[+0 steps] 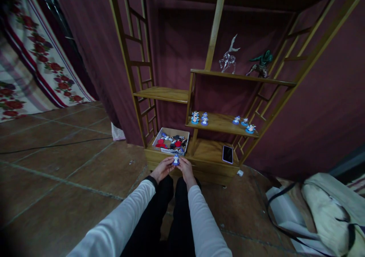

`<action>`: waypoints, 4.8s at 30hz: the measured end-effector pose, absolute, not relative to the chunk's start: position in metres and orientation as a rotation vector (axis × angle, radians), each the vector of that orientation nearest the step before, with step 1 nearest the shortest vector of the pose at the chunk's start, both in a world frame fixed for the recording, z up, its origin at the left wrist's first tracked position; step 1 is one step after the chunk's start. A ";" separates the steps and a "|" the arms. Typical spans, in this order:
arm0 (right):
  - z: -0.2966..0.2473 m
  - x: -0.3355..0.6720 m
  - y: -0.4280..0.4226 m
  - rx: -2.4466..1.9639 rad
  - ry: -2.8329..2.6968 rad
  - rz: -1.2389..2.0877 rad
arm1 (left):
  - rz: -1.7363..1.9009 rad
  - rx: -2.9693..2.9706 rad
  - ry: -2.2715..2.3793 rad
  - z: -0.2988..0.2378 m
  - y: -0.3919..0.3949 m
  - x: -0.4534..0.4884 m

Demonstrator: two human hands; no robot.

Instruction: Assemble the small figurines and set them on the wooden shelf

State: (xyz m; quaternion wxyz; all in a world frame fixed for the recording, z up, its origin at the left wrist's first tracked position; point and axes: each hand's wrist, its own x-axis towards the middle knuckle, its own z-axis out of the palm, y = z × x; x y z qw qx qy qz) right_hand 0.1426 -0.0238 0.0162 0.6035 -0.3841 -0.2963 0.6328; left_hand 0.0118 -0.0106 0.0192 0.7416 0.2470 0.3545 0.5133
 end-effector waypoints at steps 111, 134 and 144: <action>-0.023 0.141 0.020 -0.967 -0.514 1.483 | 1.155 0.349 0.903 -0.008 0.026 0.026; -0.021 0.147 0.016 -0.927 -0.571 1.483 | 1.107 0.406 0.892 -0.014 0.028 0.021; -0.020 0.149 0.017 -0.927 -0.613 1.492 | 1.097 0.456 0.880 -0.013 0.026 0.018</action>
